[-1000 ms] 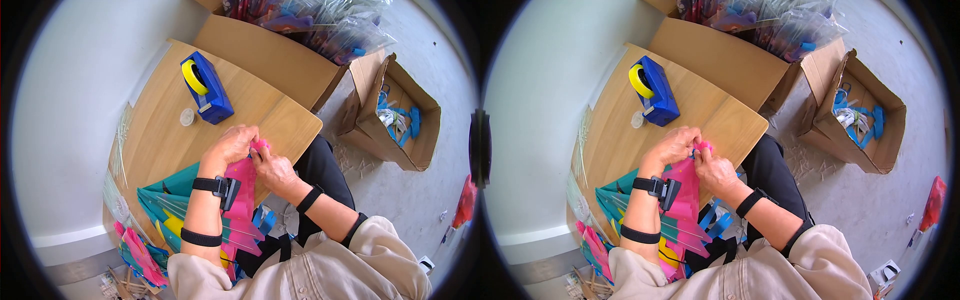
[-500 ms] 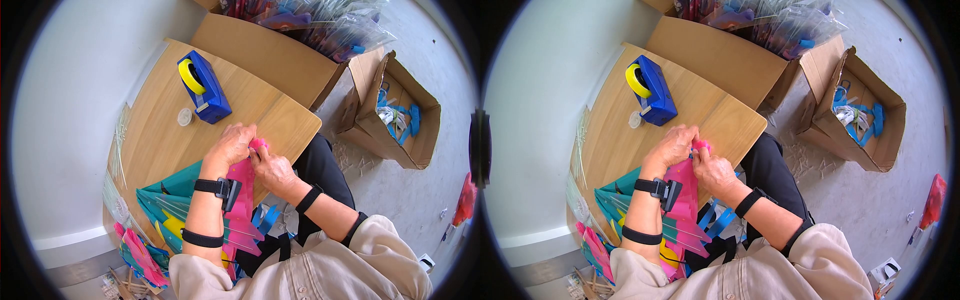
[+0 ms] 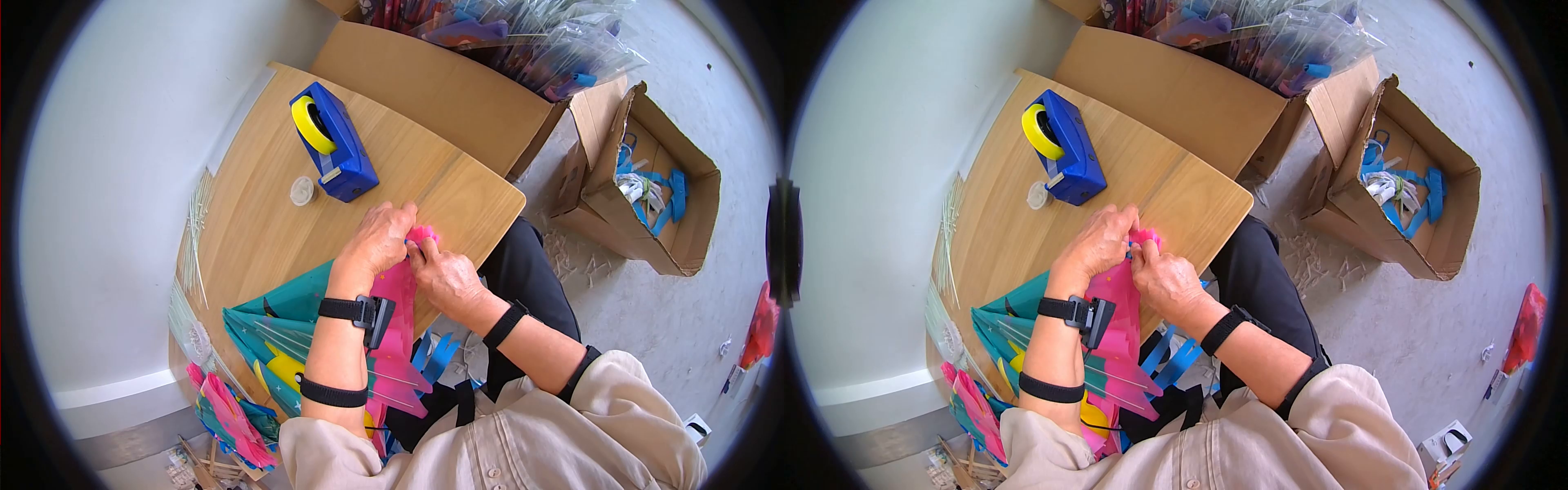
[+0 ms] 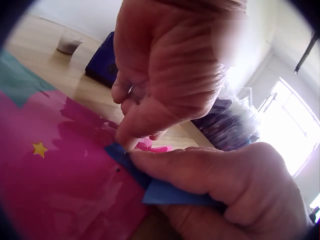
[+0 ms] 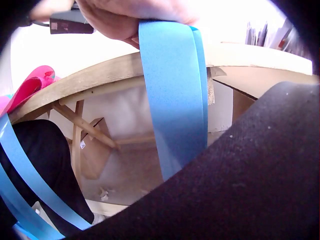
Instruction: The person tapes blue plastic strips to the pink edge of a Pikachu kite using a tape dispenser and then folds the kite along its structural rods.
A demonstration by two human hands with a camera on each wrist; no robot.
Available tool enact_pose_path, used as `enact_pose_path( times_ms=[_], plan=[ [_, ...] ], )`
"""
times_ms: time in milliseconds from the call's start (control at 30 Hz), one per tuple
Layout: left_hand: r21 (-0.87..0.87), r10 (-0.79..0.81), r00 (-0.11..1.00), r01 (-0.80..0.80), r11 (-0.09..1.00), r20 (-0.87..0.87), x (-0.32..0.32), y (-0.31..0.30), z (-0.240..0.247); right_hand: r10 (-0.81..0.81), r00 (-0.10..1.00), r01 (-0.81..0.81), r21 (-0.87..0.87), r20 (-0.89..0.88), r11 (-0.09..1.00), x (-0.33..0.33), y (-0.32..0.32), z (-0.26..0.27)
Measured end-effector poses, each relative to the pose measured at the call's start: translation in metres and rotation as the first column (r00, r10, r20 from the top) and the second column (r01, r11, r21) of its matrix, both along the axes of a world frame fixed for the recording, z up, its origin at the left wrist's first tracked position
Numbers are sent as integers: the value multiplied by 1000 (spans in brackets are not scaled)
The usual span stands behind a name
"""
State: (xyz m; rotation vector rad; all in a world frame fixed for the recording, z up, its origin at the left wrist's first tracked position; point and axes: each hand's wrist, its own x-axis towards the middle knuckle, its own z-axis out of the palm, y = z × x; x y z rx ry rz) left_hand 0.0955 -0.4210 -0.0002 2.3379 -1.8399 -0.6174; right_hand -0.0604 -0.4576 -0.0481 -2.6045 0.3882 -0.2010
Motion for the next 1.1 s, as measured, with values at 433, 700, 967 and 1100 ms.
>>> enact_pose_path(
  times_ms=[433,700,967,1100],
  plan=[
    [2,-47,994,47,999,100,-7,-1,0,-11,999,10,15,49,1000,0,0,1],
    [-162,-10,976,46,986,218,6,6,-10,-11,999,12,-22,41,1000,0,1,-2],
    [-136,348,912,-381,915,-216,26,37,-28,-28,999,25,118,27,993,-3,-5,0],
    [-326,444,877,-481,814,-185,24,53,-19,-134,939,23,329,318,944,-9,-11,-16]
  ],
)
